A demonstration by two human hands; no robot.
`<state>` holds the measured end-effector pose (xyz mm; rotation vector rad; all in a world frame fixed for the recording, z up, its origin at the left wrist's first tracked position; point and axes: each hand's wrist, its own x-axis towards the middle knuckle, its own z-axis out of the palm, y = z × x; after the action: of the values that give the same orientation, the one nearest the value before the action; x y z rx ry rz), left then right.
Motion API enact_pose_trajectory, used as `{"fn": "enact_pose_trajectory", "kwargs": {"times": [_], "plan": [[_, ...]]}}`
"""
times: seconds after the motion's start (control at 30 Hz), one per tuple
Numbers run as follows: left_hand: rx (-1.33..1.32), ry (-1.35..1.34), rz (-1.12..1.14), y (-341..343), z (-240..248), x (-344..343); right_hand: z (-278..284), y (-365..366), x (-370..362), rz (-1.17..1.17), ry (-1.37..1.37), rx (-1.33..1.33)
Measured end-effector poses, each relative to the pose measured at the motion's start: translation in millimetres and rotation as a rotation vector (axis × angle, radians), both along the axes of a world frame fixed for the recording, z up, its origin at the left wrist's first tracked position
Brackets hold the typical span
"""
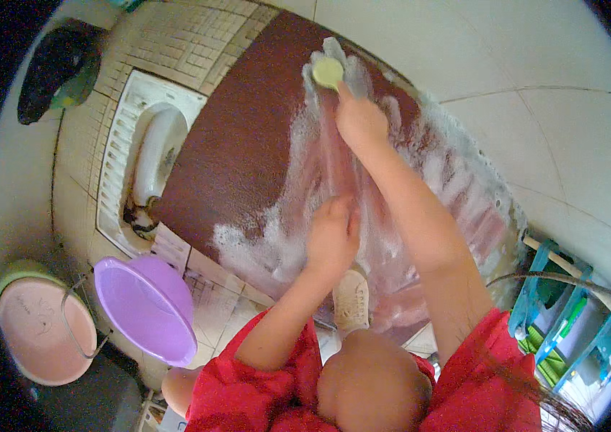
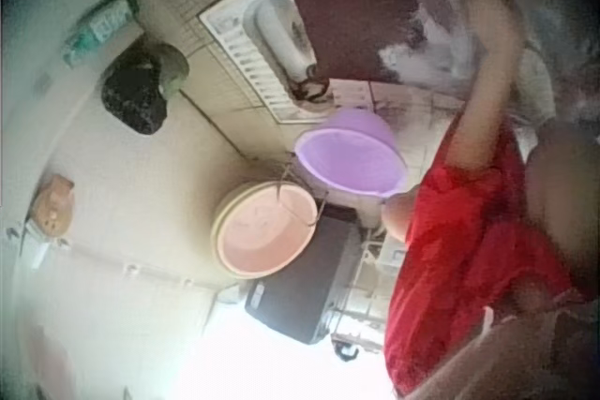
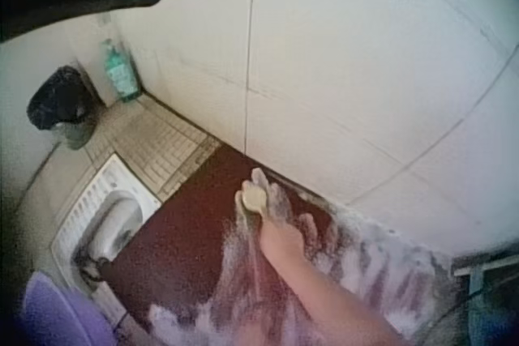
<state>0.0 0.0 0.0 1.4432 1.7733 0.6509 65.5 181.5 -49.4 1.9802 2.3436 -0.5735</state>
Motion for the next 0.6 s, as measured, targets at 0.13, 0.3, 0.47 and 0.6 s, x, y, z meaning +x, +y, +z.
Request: {"fn": "enact_pose_trajectory", "kwargs": {"times": [0.13,0.3,0.47,0.6], "plan": [[0.064,-0.052,0.096,-2.5,3.1,-30.8,2.0,-156.0,108.3,-0.004,-0.021,-0.087],[-0.127,-0.122,0.144,-27.6,-16.3,-31.8,28.7,-253.4,168.0,-0.060,-0.167,-0.258],[-0.144,-0.210,0.078,-32.0,-7.3,-1.1,-29.2,-52.0,110.7,-0.041,-0.004,0.177],[0.001,-0.055,-0.057,-15.4,8.5,4.9,-25.7,7.5,66.5,-0.188,-0.065,0.030]]}}
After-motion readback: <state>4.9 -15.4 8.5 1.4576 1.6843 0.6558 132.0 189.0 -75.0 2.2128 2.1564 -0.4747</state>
